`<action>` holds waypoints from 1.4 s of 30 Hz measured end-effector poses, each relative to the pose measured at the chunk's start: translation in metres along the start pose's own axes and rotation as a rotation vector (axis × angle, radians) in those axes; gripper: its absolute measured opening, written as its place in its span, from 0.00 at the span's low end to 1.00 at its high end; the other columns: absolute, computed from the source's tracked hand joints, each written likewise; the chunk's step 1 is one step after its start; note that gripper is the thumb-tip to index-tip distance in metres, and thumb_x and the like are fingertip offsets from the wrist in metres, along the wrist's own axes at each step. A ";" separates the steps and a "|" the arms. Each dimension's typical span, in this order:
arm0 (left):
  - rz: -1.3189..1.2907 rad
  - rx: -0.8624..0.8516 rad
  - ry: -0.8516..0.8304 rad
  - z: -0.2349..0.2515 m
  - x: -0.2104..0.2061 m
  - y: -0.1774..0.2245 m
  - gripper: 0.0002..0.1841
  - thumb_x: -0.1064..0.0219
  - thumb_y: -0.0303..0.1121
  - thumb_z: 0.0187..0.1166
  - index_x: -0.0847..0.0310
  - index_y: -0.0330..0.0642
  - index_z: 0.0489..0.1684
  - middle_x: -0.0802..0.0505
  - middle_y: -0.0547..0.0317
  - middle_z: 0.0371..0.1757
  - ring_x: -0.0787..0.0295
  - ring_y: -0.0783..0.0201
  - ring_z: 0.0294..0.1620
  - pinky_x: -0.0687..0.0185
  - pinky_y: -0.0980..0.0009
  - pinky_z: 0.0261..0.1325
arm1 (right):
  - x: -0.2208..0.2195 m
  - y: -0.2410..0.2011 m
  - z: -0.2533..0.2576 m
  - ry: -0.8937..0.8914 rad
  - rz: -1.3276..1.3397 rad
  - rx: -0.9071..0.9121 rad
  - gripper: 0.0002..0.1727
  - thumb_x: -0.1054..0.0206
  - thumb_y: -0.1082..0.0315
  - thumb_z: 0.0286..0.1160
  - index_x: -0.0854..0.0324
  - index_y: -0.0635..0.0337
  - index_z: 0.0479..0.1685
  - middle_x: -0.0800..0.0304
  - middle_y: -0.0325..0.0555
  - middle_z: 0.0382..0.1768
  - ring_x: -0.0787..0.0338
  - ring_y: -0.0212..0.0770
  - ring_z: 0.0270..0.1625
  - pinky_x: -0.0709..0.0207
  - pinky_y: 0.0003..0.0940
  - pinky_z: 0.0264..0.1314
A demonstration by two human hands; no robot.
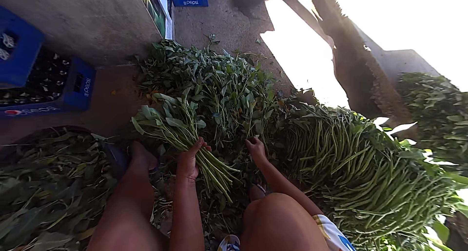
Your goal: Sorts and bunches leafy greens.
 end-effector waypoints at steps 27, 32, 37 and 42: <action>0.118 -0.117 -0.065 -0.008 -0.021 -0.006 0.18 0.26 0.22 0.75 0.21 0.30 0.62 0.07 0.49 0.48 0.07 0.62 0.47 0.08 0.65 0.54 | -0.030 -0.109 -0.063 -0.516 -0.187 0.325 0.28 0.40 0.50 0.88 0.21 0.62 0.75 0.13 0.52 0.67 0.14 0.39 0.69 0.24 0.39 0.76; 0.145 -0.059 -0.062 -0.013 -0.035 -0.024 0.19 0.25 0.21 0.73 0.22 0.30 0.60 0.06 0.50 0.47 0.07 0.64 0.46 0.09 0.68 0.55 | -0.043 -0.128 -0.066 -0.344 0.194 0.306 0.13 0.33 0.64 0.84 0.13 0.67 0.47 0.08 0.42 0.36 0.11 0.26 0.39 0.16 0.28 0.50; 0.006 -0.146 0.068 0.004 -0.003 0.001 0.15 0.29 0.22 0.77 0.21 0.30 0.60 0.07 0.47 0.43 0.07 0.58 0.37 0.06 0.62 0.44 | -0.008 -0.104 -0.060 -0.256 -0.430 0.468 0.18 0.42 0.60 0.89 0.12 0.65 0.57 0.10 0.54 0.59 0.13 0.47 0.66 0.25 0.48 0.75; 0.083 -0.158 0.077 0.006 0.002 0.005 0.16 0.29 0.22 0.78 0.22 0.29 0.62 0.05 0.46 0.47 0.05 0.56 0.40 0.06 0.62 0.46 | 0.016 -0.082 -0.048 -0.207 -0.807 0.349 0.29 0.40 0.55 0.87 0.30 0.52 0.86 0.30 0.64 0.82 0.31 0.66 0.84 0.40 0.67 0.82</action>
Point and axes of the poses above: each hand's wrist, its own z-axis towards the middle knuckle, its own x-axis out of the back of the hand, y = z × x, the point moved 6 cm from there along z, towards the middle knuckle
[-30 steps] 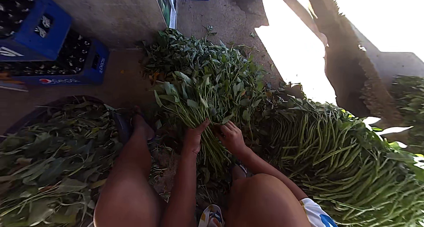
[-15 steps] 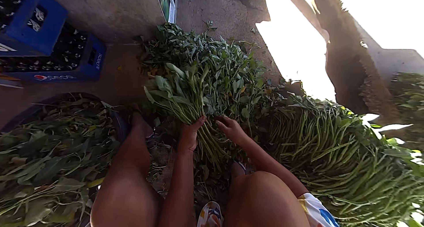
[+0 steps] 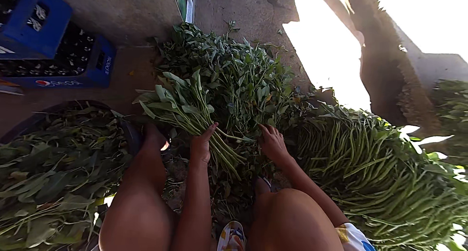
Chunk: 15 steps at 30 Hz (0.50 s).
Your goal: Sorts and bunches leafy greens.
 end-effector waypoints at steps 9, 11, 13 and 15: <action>0.009 -0.052 0.034 -0.001 0.005 0.007 0.15 0.32 0.21 0.80 0.25 0.31 0.62 0.06 0.48 0.44 0.06 0.59 0.37 0.07 0.64 0.43 | -0.032 -0.051 -0.023 -0.066 0.194 0.503 0.22 0.54 0.63 0.88 0.18 0.72 0.46 0.12 0.63 0.51 0.15 0.58 0.65 0.36 0.54 0.80; -0.046 -0.110 0.125 0.007 0.026 0.015 0.13 0.35 0.22 0.82 0.25 0.31 0.61 0.07 0.49 0.44 0.07 0.61 0.39 0.07 0.64 0.46 | -0.035 -0.034 -0.025 -0.107 0.171 0.433 0.21 0.53 0.62 0.88 0.18 0.71 0.48 0.13 0.63 0.52 0.15 0.59 0.66 0.33 0.54 0.76; -0.102 -0.139 0.157 0.014 0.037 0.023 0.12 0.38 0.23 0.85 0.25 0.31 0.63 0.08 0.50 0.44 0.06 0.60 0.41 0.07 0.63 0.48 | -0.037 -0.002 -0.015 -0.120 0.121 0.214 0.21 0.50 0.62 0.88 0.17 0.68 0.58 0.14 0.62 0.61 0.17 0.58 0.71 0.28 0.53 0.76; -0.128 -0.122 0.153 0.013 0.038 0.026 0.14 0.39 0.24 0.86 0.26 0.33 0.66 0.08 0.51 0.42 0.06 0.59 0.38 0.05 0.62 0.46 | -0.037 0.050 0.003 -0.047 0.122 -0.100 0.22 0.44 0.63 0.86 0.21 0.63 0.72 0.19 0.60 0.72 0.20 0.58 0.76 0.27 0.55 0.78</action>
Point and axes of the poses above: each hand's wrist, its own z-axis towards the middle knuckle, its own x-axis out of the back of the hand, y = z × x, the point moved 6 cm from there along z, towards the middle knuckle
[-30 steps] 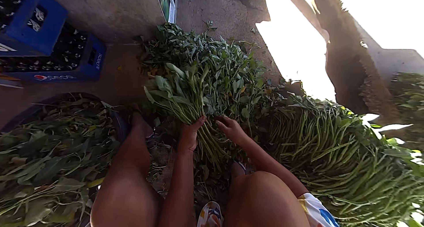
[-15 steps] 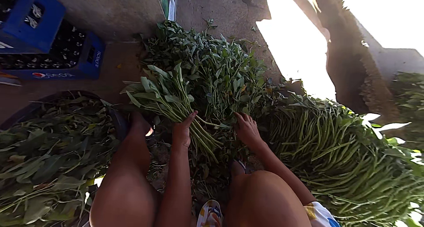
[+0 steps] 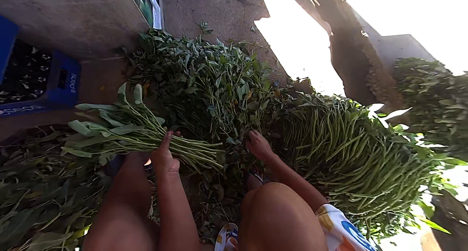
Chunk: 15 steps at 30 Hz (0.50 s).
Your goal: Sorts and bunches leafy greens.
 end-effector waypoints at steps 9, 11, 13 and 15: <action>0.054 0.191 -0.134 -0.018 -0.029 -0.033 0.12 0.36 0.25 0.85 0.23 0.32 0.62 0.08 0.53 0.40 0.06 0.60 0.34 0.04 0.63 0.41 | 0.021 0.071 0.038 0.330 0.502 -0.189 0.19 0.35 0.64 0.85 0.15 0.66 0.66 0.12 0.60 0.64 0.12 0.48 0.66 0.23 0.43 0.73; 0.065 0.215 -0.138 -0.020 -0.032 -0.039 0.12 0.35 0.24 0.84 0.23 0.33 0.61 0.07 0.52 0.39 0.05 0.60 0.33 0.04 0.63 0.40 | 0.032 0.041 0.024 0.425 0.732 -0.047 0.17 0.33 0.69 0.83 0.16 0.70 0.64 0.09 0.57 0.56 0.08 0.39 0.52 0.16 0.35 0.60; 0.070 0.243 -0.160 -0.025 -0.037 -0.043 0.12 0.36 0.24 0.84 0.23 0.33 0.61 0.07 0.53 0.40 0.06 0.61 0.34 0.05 0.65 0.40 | 0.035 0.012 0.010 0.440 0.816 0.106 0.15 0.33 0.71 0.81 0.15 0.72 0.61 0.08 0.56 0.54 0.08 0.36 0.52 0.14 0.31 0.59; 0.077 0.264 -0.206 -0.029 -0.043 -0.044 0.11 0.35 0.22 0.83 0.23 0.31 0.60 0.07 0.51 0.42 0.06 0.61 0.35 0.05 0.65 0.41 | 0.033 -0.016 -0.003 0.423 0.782 0.285 0.14 0.33 0.72 0.79 0.12 0.71 0.57 0.08 0.54 0.54 0.08 0.34 0.54 0.14 0.29 0.59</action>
Point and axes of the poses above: each hand's wrist, its own z-axis towards the middle knuckle, its own x-axis out of the back of the hand, y = z × x, the point moved 6 cm from there along z, towards the middle knuckle
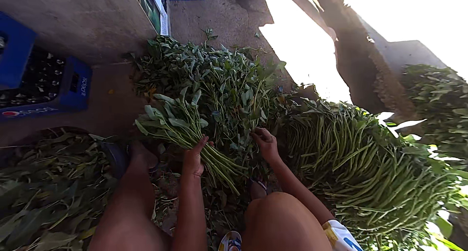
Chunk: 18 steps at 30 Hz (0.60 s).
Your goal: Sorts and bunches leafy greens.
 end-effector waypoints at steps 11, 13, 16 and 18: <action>0.045 -0.043 -0.103 -0.017 -0.005 0.000 0.16 0.34 0.17 0.75 0.27 0.33 0.59 0.07 0.56 0.41 0.08 0.67 0.40 0.08 0.69 0.47 | -0.066 -0.047 -0.042 -0.460 -0.230 0.127 0.17 0.39 0.67 0.85 0.11 0.68 0.59 0.09 0.55 0.51 0.10 0.36 0.53 0.19 0.30 0.62; 0.041 -0.063 -0.084 -0.016 -0.004 0.000 0.17 0.32 0.16 0.74 0.27 0.34 0.59 0.07 0.57 0.41 0.08 0.69 0.40 0.08 0.70 0.48 | -0.068 -0.049 -0.041 -0.474 -0.254 0.106 0.17 0.39 0.66 0.84 0.11 0.67 0.59 0.09 0.55 0.51 0.11 0.37 0.52 0.19 0.31 0.61; 0.095 -0.084 -0.049 -0.012 -0.004 -0.002 0.14 0.31 0.18 0.76 0.24 0.29 0.58 0.07 0.54 0.42 0.09 0.67 0.42 0.10 0.71 0.50 | -0.074 -0.051 -0.036 -0.491 -0.272 0.120 0.20 0.34 0.61 0.82 0.13 0.64 0.65 0.09 0.54 0.54 0.10 0.39 0.54 0.17 0.34 0.63; 0.155 -0.092 -0.058 -0.014 -0.009 -0.001 0.14 0.27 0.20 0.74 0.21 0.29 0.55 0.05 0.54 0.41 0.07 0.68 0.42 0.09 0.71 0.51 | -0.079 -0.054 -0.031 -0.433 -0.268 0.127 0.24 0.28 0.57 0.77 0.14 0.63 0.65 0.10 0.55 0.58 0.10 0.41 0.57 0.17 0.38 0.65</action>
Point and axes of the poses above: each hand's wrist, its own z-axis towards the middle knuckle, its own x-axis out of the back of the hand, y = z × x, the point moved 6 cm from there along z, towards the middle knuckle
